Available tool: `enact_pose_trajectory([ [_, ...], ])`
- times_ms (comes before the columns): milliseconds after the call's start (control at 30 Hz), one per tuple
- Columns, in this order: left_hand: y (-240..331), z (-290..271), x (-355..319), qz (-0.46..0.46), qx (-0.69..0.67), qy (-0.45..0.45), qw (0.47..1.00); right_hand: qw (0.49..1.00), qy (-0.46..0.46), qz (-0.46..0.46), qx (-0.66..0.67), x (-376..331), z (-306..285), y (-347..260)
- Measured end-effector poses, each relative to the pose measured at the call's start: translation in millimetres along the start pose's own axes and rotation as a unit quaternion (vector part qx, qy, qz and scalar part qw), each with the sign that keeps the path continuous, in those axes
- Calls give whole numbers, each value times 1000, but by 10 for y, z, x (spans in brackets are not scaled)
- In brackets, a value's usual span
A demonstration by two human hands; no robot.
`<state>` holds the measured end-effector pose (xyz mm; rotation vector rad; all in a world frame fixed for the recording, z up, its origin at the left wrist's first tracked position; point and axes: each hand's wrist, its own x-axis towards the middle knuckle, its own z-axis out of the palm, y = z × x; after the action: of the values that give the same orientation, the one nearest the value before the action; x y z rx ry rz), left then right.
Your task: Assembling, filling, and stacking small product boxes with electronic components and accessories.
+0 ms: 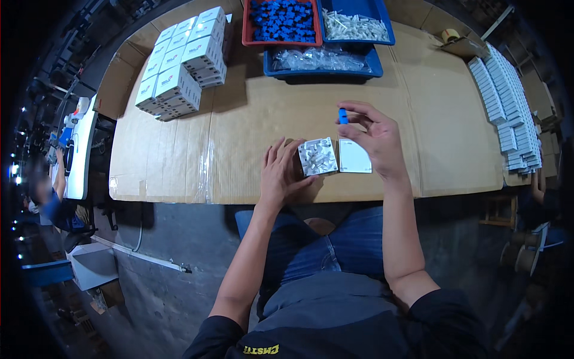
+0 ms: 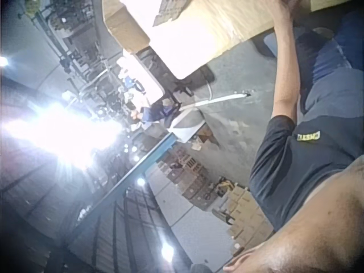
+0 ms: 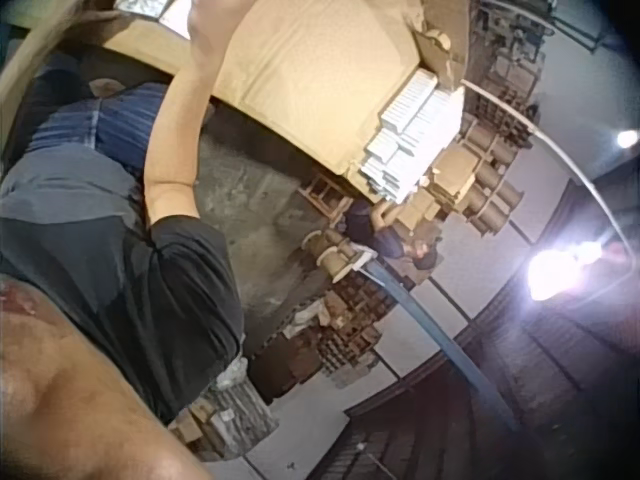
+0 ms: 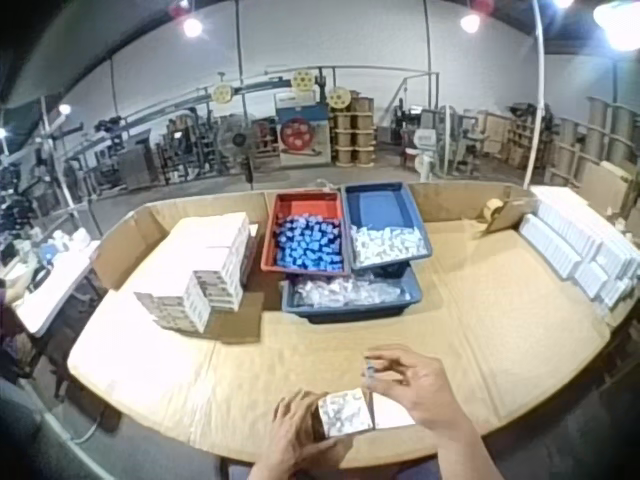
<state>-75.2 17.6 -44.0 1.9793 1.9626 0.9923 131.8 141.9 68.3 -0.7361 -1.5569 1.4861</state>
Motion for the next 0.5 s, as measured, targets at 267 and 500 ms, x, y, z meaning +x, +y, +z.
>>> enact_pose_trajectory([
  [267,112,-2,28,-70,43,-7,997,937,-37,-15,-346,-63,251,587],
  [500,53,14,-19,-60,30,17,998,910,-125,-119,-377,49,367,915],
])
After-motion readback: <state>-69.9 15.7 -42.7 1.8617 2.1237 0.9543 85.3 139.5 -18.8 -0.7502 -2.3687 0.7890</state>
